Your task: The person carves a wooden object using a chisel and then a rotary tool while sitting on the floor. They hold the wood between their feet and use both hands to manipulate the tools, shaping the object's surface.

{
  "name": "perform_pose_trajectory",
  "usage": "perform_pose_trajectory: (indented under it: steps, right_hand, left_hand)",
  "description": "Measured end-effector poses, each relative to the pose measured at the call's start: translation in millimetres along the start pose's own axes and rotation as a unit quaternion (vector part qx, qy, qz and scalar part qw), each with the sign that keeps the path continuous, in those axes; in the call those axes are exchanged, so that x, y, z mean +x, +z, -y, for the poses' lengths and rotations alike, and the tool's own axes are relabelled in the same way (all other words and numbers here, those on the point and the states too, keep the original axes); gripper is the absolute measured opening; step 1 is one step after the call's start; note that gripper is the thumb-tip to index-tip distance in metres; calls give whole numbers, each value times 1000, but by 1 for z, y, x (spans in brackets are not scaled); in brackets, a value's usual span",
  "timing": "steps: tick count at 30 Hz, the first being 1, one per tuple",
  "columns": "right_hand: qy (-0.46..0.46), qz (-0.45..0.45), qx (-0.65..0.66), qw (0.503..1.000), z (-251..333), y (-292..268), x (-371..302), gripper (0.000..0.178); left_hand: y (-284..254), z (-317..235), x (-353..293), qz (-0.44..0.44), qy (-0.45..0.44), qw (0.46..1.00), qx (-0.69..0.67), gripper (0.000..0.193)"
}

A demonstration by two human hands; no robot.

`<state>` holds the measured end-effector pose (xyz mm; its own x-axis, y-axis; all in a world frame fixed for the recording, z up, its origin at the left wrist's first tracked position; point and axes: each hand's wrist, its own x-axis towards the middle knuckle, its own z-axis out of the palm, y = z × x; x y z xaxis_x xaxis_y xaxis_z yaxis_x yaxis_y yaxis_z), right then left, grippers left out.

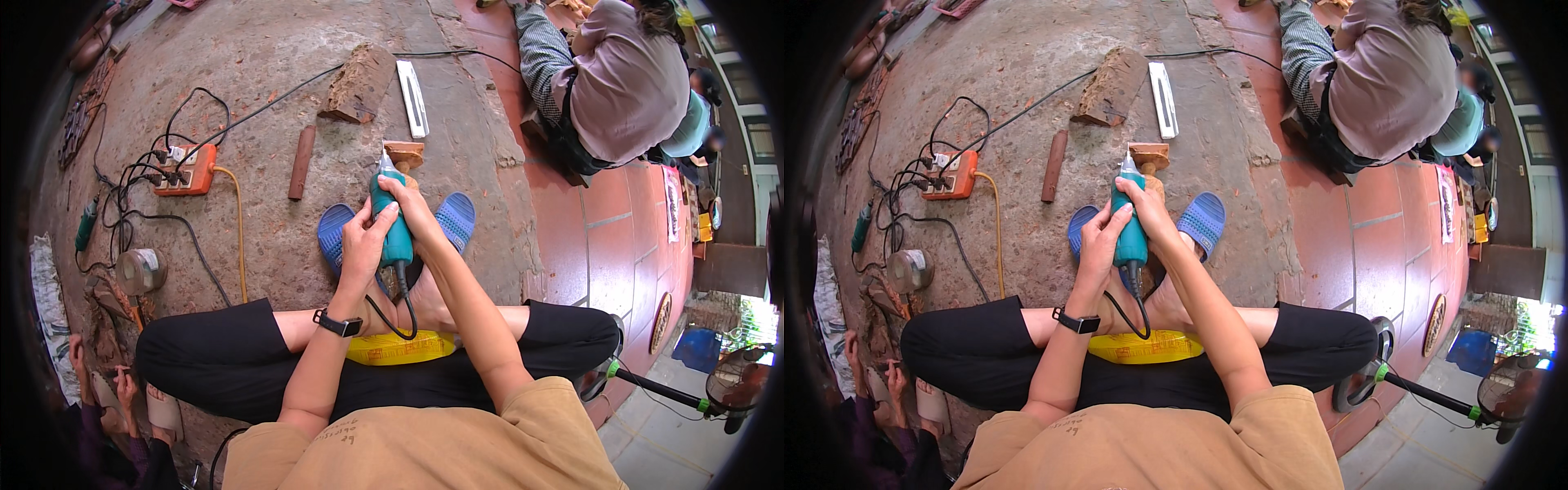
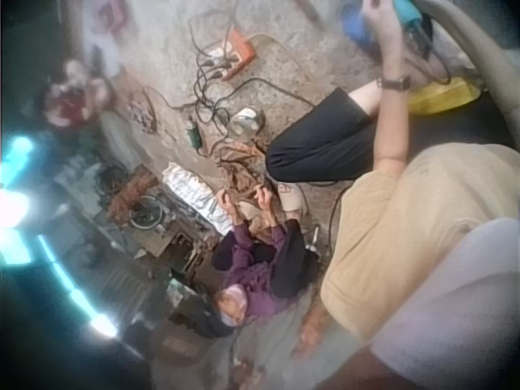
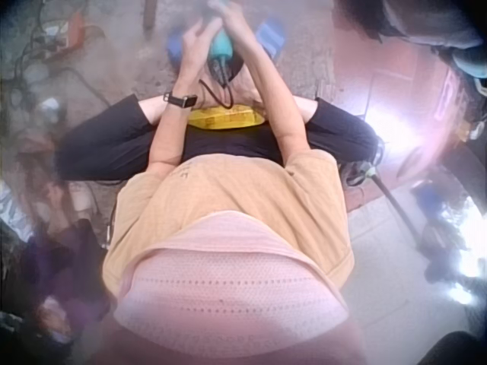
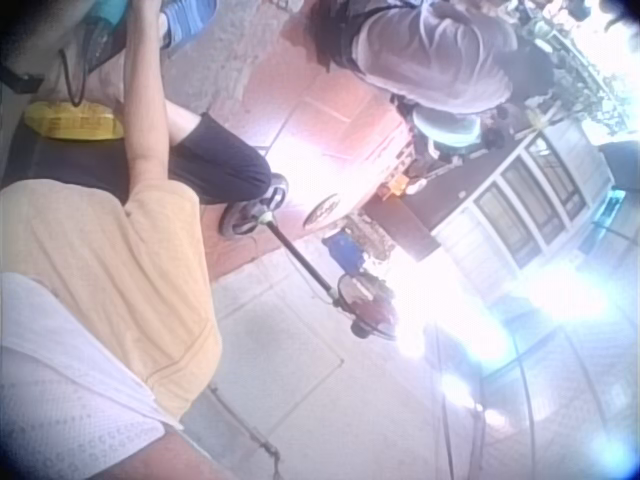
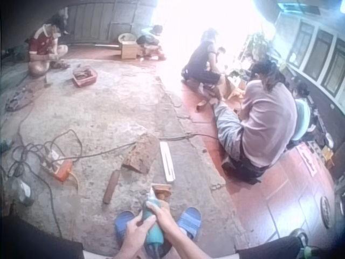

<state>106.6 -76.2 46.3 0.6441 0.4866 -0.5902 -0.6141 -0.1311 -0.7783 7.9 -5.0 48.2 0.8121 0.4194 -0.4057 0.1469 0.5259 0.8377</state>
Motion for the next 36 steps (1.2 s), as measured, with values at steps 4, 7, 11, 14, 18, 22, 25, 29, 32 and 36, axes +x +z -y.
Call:
perform_pose_trajectory:
  steps: [4,7,11,14,18,22,25,29,32,36]
  right_hand:
    - [-19,-13,5,1000,-4,1,2,39]
    - [-15,-20,17,1000,-2,2,-2,39]
    - [-6,2,-2,1000,2,2,-2,37]
    - [-5,-8,-3,1000,3,3,-2,36]
    - [-15,-12,11,1000,0,2,-2,37]
    - [4,4,-12,1000,4,2,-3,36]
    - [-9,-12,-2,1000,2,3,-1,35]
    - [-12,-23,26,999,2,6,-5,31]
    - [-10,-9,16,1000,0,2,-2,32]
    - [-5,-11,15,1000,-1,1,-1,32]
  left_hand:
    - [1,-1,1,-1,-2,1000,0,37]
    - [1,-3,0,1,-1,1000,9,37]
    - [2,0,-1,-5,5,1000,-17,38]
    - [2,-2,0,-1,4,1000,-12,38]
    - [1,-3,-1,3,2,1000,-10,39]
    - [1,1,0,-2,2,1000,-17,38]
    - [2,-1,0,0,2,1000,-22,38]
    - [0,-1,0,9,-4,1000,-19,38]
    - [2,-1,-2,0,5,1000,-19,38]
    - [0,-1,0,7,-4,1000,-13,41]
